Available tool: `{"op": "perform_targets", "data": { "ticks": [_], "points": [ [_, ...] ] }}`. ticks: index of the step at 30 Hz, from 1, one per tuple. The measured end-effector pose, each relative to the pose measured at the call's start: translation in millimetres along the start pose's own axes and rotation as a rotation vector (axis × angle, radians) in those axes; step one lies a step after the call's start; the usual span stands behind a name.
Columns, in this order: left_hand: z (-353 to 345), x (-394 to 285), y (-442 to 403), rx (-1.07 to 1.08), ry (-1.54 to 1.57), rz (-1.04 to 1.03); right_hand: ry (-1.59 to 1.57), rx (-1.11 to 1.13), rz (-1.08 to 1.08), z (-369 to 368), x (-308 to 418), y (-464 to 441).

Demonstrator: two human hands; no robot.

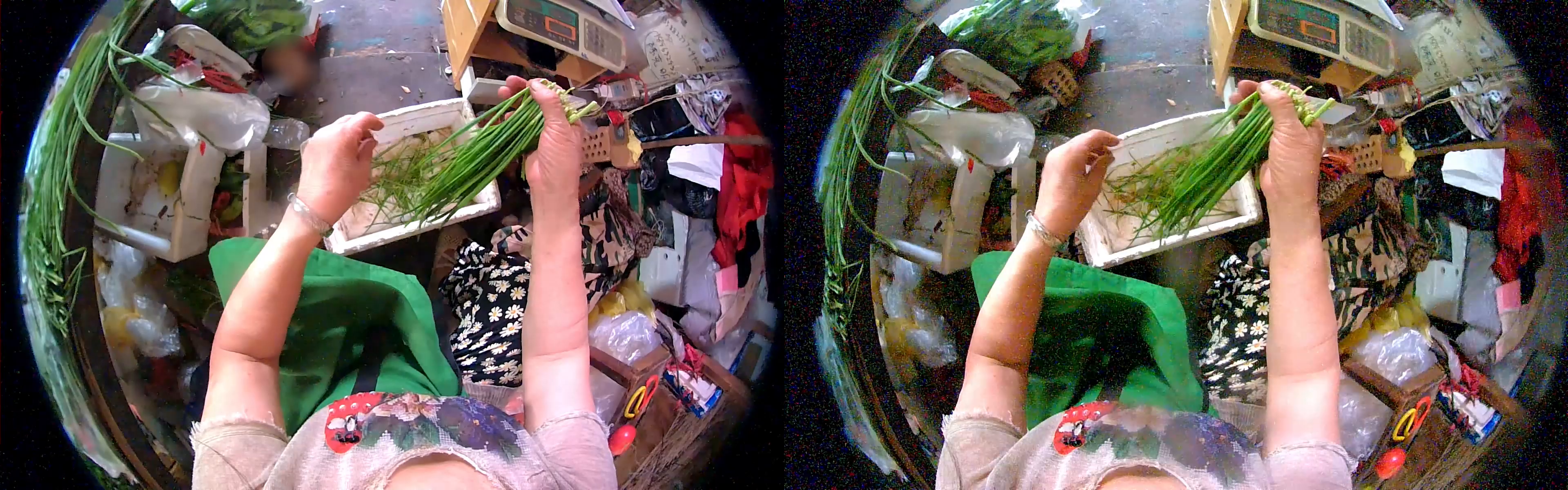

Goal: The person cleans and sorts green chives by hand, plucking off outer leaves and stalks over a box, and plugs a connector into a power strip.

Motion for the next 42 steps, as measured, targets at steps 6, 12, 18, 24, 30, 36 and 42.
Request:
{"op": "perform_targets", "data": {
  "ticks": [6,12,18,24,30,36,42],
  "points": [
    [-8,-12,8,0.025,-0.121,-0.251,0.067,0.063,0.083,-6,-5,4],
    [-3,-17,2,-0.06,-0.03,-0.324,0.163,0.109,0.18,-15,-9,12],
    [-6,-7,-4,-0.043,0.106,-0.234,0.196,0.112,0.221,-26,-5,24],
    [-5,9,-6,0.064,0.225,-0.068,0.217,0.106,0.23,-25,-3,27],
    [-3,6,-4,0.057,0.089,-0.173,0.238,0.132,0.247,-26,-2,28],
    [0,6,-5,0.0,0.168,-0.13,0.23,0.151,0.273,-27,-1,30],
    [-8,12,-5,-0.031,0.047,-0.173,0.237,0.152,0.261,-27,-3,30]
  ]
}}
Point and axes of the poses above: each hand's wrist, its own y-axis away from the middle knuckle, its own z-axis out of the back of the hand, x = y × z, the point moved 7 cm from there along -y, towards the middle knuckle, and after that the axes turned 7 degrees about -x, right-handed, at the moved point
